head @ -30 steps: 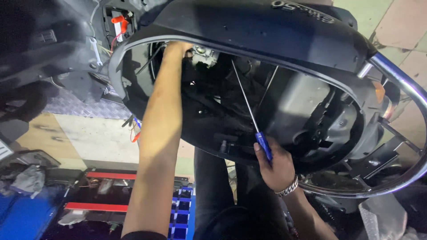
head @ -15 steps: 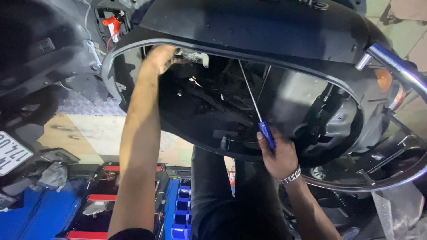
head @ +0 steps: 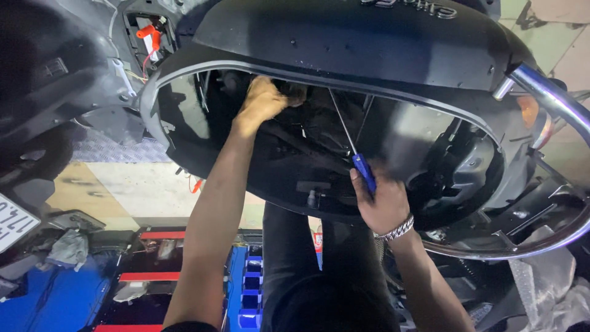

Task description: Dismantling and cleaning a motorcycle carburetor using a screwdriver and a cloth

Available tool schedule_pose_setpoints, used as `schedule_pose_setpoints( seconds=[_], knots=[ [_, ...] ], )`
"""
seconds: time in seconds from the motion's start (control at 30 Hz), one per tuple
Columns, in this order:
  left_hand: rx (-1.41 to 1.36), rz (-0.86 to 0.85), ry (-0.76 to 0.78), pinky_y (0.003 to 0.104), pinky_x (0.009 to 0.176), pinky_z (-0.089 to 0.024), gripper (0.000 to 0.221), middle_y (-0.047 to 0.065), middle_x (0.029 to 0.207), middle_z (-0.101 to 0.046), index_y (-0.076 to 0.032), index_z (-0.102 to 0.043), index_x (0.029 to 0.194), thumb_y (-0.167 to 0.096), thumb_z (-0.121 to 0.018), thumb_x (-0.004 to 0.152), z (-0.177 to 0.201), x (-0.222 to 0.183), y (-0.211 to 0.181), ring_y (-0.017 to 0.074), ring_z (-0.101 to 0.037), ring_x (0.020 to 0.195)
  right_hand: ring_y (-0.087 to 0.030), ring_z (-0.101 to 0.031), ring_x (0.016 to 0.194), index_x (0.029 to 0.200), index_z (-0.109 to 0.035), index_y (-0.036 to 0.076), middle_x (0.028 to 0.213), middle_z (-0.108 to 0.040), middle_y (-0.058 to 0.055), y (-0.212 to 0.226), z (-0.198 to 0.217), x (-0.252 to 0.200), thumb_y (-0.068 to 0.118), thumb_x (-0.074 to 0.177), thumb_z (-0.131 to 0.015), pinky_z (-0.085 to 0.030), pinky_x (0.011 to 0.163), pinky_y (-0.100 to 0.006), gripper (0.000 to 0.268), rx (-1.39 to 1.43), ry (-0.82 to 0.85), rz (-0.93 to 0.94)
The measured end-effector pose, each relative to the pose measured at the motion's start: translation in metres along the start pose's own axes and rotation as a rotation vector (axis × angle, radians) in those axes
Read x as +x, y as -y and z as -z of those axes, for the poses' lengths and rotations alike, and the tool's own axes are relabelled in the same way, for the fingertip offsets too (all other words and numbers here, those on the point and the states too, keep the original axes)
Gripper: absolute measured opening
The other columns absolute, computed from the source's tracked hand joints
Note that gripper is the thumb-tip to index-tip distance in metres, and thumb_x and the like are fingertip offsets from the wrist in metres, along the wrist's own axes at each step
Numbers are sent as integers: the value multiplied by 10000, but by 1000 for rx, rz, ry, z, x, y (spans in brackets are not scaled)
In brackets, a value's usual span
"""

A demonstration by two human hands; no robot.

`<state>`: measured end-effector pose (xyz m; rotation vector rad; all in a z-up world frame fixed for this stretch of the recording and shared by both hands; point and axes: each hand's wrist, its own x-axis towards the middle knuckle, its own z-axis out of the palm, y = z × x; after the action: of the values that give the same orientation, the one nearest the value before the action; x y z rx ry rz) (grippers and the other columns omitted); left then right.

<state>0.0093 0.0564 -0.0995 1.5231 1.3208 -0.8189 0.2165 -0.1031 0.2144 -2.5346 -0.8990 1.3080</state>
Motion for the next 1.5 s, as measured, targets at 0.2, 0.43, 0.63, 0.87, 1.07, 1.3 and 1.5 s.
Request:
schedule_pose_setpoints(
  seconds=[0.2,0.43,0.63,0.87,1.07,1.3,1.5],
  knots=[
    [41,-57,-39,501,942,-568,471,206,1096,-749,-16,-764,1072,-356,-796,747,42,-14,-12,365,-681,1139,-505,-693,813,1128,-714,94,829,-711,-231,5,-3,2,312,956,-702,-507,612,-598,278,11,-6,-35],
    [106,-180,161,570,1068,-460,625,223,1308,-664,-51,-710,1254,-519,-706,841,145,-97,-50,432,-563,1287,-467,-707,796,1145,-697,123,800,-713,-198,-11,-16,-3,307,946,-699,-530,620,-591,272,12,4,-28],
    [288,-163,328,559,1123,-388,712,241,1385,-618,-20,-709,1276,-569,-660,826,169,-104,-57,467,-508,1340,-449,-719,797,1125,-707,109,804,-714,-190,-16,-23,-4,278,936,-718,-560,611,-534,254,86,15,-9],
    [428,49,433,496,1102,-422,767,147,1345,-655,-139,-730,1243,-773,-509,872,175,-111,-98,386,-555,1309,-486,-687,798,1192,-635,139,914,-728,-175,-19,-31,-7,411,974,-614,-533,682,-575,350,24,153,-82],
    [303,-132,188,434,889,-520,694,137,1076,-718,-73,-685,1111,-706,-758,836,145,-90,-42,359,-674,1023,-477,-682,800,1227,-617,99,948,-740,-182,-20,-33,-9,393,984,-591,-520,721,-547,382,79,158,-38],
    [-389,-139,-185,357,1285,-157,1342,208,1691,-170,9,-93,1584,-516,-997,742,98,-95,24,301,-179,1577,-415,-690,987,1247,-648,86,1104,-735,-156,-18,-34,-13,344,1002,-619,-520,828,-477,357,108,61,64],
    [261,-719,-437,593,975,-443,777,195,1344,-476,-73,-591,1288,-324,-980,664,105,-97,-13,427,-439,1220,-331,-687,695,1160,-642,132,837,-714,-74,-8,-26,-18,395,990,-619,-491,642,-445,314,47,67,-27]
  ],
)
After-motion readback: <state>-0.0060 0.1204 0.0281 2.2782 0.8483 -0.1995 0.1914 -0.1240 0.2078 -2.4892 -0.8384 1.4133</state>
